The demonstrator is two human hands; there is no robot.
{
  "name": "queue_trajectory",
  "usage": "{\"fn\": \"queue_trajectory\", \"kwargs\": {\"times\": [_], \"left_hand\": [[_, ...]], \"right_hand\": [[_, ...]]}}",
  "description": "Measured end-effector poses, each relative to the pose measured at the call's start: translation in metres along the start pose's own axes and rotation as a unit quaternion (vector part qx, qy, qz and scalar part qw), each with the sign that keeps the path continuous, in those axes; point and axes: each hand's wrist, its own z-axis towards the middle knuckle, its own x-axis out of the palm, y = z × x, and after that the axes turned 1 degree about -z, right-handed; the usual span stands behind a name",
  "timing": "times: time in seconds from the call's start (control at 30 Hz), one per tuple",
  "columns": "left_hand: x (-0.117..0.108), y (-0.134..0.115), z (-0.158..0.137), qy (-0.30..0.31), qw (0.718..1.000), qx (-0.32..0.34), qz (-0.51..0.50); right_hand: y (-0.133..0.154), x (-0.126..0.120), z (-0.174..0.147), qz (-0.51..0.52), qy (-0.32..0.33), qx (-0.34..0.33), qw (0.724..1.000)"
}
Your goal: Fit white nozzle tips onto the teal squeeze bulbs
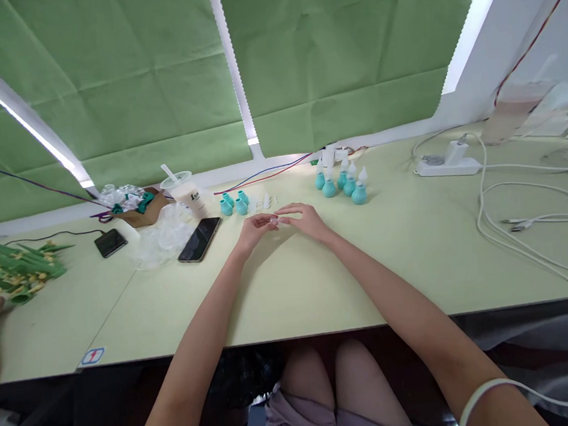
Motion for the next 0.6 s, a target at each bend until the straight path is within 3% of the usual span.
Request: {"fn": "queue_trajectory", "kwargs": {"times": [0.2,0.43,0.6], "left_hand": [[0.0023,0.0002,0.0022,-0.018,0.999,0.026,0.013],[0.0059,-0.0029,-0.0003,-0.029,0.997,0.048,0.047],[0.0039,-0.0049,0.0015,-0.025,0.998,0.047,0.016]], "right_hand": [[-0.0052,0.0020,-0.0025,0.198,0.093,0.132,0.967],[-0.0014,0.0036,-0.0042,0.237,0.067,0.136,0.960],[0.0004,-0.0001,-0.0025,0.232,0.072,0.154,0.958]]}}
